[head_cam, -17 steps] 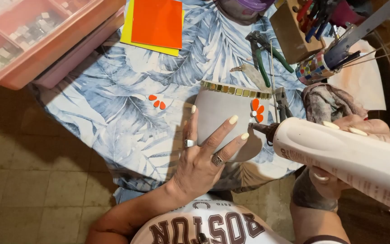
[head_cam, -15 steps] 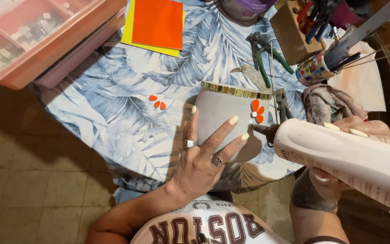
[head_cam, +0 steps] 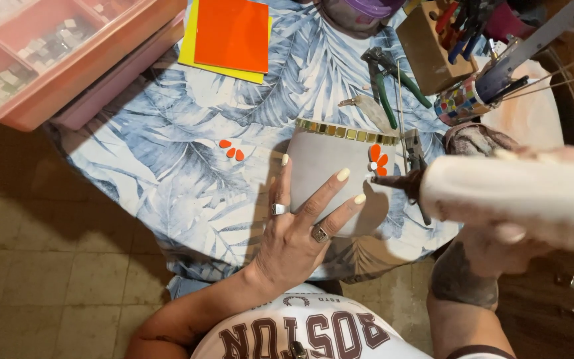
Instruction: Gluing small decorative flower-shaped tiles onto a white ceramic vase to create a mosaic pattern.
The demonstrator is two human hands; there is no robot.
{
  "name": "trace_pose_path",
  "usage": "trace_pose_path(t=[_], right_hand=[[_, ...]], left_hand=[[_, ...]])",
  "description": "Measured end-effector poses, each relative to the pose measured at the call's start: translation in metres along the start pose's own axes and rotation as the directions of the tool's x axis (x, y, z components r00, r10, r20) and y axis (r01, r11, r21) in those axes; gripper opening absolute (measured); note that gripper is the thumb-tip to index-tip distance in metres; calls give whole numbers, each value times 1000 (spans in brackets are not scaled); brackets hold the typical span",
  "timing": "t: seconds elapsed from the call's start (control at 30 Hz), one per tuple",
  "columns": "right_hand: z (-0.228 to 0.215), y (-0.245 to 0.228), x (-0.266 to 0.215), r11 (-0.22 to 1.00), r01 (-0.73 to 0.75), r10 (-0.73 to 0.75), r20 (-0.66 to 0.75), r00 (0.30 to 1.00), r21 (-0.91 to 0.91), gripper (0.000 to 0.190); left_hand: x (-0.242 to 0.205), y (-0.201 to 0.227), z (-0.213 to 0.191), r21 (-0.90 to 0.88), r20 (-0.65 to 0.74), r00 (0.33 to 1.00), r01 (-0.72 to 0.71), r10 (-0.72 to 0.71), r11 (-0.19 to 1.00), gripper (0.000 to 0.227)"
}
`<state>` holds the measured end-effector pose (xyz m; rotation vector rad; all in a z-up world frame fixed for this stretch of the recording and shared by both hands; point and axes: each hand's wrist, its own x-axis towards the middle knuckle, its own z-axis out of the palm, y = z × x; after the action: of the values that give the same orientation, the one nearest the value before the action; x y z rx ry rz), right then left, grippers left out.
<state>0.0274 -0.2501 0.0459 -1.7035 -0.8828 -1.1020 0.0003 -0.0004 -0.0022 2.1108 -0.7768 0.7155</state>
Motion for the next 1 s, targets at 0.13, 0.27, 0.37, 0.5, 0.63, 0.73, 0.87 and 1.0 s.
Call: trace_pose_path(t=[0.13, 0.27, 0.37, 0.5, 0.63, 0.73, 0.87, 1.0], right_hand=[[-27, 15, -2, 914, 184, -161, 94, 982, -361, 47], [3, 3, 38, 778, -609, 627, -132, 768, 155, 45], [-1, 18, 38, 564, -748, 820, -133, 556, 349, 65], [19, 14, 47, 319, -892, 941, -3, 338, -321, 16], [5, 63, -10, 286, -255, 937, 214, 276, -924, 50], [20, 60, -13, 219, -265, 973, 190, 133, -939, 43], [33, 60, 14, 186, -256, 982, 185, 25, -949, 32], [45, 81, 53, 645, -16, 677, 562, 476, -764, 24]], left_hand=[[1, 0, -1, 26, 27, 1000, 2, -2, 1000, 53], [0, 0, 0, 11, 34, 999, -6, 6, 1000, 51], [0, -1, 1, 39, 43, 999, -2, 1, 999, 47], [0, 0, 0, 36, 31, 1000, 2, -3, 999, 49], [1, 1, -1, 55, 38, 999, 7, -9, 998, 39], [5, 1, -3, 1, 13, 1000, -9, 9, 1000, 31], [1, 1, -1, 82, -24, 1000, 22, -20, 996, 39], [1, 1, -2, 59, 1, 1000, 18, -19, 998, 43]])
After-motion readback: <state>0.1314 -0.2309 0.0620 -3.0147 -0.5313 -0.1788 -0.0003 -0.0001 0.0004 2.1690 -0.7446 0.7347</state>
